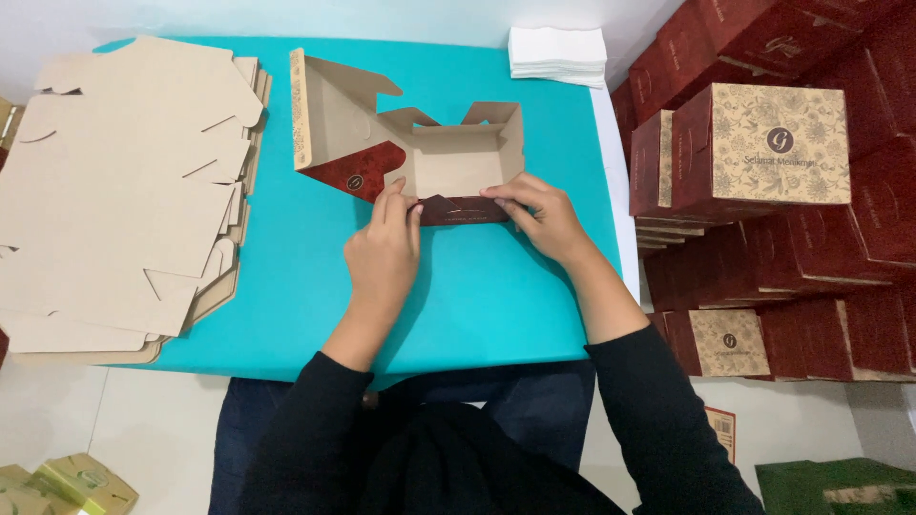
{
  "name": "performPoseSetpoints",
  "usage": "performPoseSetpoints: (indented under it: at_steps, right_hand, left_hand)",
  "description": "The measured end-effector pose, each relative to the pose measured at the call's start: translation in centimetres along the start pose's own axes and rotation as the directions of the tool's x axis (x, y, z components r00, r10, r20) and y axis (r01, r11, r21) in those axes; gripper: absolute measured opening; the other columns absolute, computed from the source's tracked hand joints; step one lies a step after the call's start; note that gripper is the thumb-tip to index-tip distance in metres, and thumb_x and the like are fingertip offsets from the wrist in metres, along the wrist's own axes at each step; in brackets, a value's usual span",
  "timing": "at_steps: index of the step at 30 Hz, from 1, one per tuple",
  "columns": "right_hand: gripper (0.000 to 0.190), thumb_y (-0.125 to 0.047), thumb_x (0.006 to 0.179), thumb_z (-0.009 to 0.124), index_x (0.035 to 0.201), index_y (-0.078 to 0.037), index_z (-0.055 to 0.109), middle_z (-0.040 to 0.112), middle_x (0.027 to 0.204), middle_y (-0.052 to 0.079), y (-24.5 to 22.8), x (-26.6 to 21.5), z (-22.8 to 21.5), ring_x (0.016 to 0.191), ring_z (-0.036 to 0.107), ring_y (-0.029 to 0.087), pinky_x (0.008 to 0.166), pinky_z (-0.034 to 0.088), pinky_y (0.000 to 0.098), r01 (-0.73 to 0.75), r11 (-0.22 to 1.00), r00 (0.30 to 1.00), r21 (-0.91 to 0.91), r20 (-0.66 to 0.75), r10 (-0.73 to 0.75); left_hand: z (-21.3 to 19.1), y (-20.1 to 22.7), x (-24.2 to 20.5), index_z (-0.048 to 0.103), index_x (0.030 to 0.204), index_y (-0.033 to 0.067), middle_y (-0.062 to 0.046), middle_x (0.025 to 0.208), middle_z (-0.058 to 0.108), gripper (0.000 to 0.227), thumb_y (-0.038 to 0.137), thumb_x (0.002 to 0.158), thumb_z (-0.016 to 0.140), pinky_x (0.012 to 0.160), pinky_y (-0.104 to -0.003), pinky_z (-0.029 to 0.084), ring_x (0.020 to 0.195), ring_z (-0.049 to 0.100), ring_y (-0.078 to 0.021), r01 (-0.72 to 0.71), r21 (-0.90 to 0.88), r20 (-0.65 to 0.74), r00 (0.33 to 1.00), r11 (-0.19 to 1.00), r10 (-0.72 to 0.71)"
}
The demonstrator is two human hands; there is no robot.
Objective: The person assembles a flat cardboard piece into a box by folding the sides and tucking the flaps. They then place a white tissue paper inside the box and close the lid.
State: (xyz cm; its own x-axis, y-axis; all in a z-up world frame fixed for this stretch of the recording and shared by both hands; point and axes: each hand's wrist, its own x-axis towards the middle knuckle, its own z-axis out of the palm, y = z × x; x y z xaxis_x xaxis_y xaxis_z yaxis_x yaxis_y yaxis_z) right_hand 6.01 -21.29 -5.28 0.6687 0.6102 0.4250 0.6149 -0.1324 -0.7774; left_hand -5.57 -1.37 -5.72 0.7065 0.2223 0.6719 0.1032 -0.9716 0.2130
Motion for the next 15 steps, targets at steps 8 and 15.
performPoseSetpoints:
  at_steps: [8,15]
  right_hand:
    - [0.024,0.001,0.093,0.057,0.109,-0.010,0.071,0.063,0.084,0.006,0.3,0.0,-0.2,0.051,0.056,0.013,0.051,0.048,0.0285,0.002,1.000,1.000,0.008,0.017,-0.002]
    - [0.022,0.001,0.093,0.058,0.106,-0.009,0.071,0.064,0.084,0.006,0.4,0.1,-0.2,0.050,0.056,0.013,0.052,0.048,0.0280,0.011,1.000,1.000,0.014,0.008,-0.011]
  left_hand:
    - [0.1,1.0,0.5,0.058,0.089,0.0198,0.009,0.108,0.066,0.009,0.027,0.093,0.059,0.044,-0.019,0.048,0.042,0.058,-0.0055,-0.097,0.248,-0.112,0.985,0.964,0.128]
    - [0.6,-0.8,1.3,0.067,0.101,0.0270,0.009,0.090,0.062,0.015,0.018,0.089,0.068,0.063,-0.025,0.038,0.066,0.055,-0.0114,-0.272,0.222,-0.189,0.930,0.936,0.315]
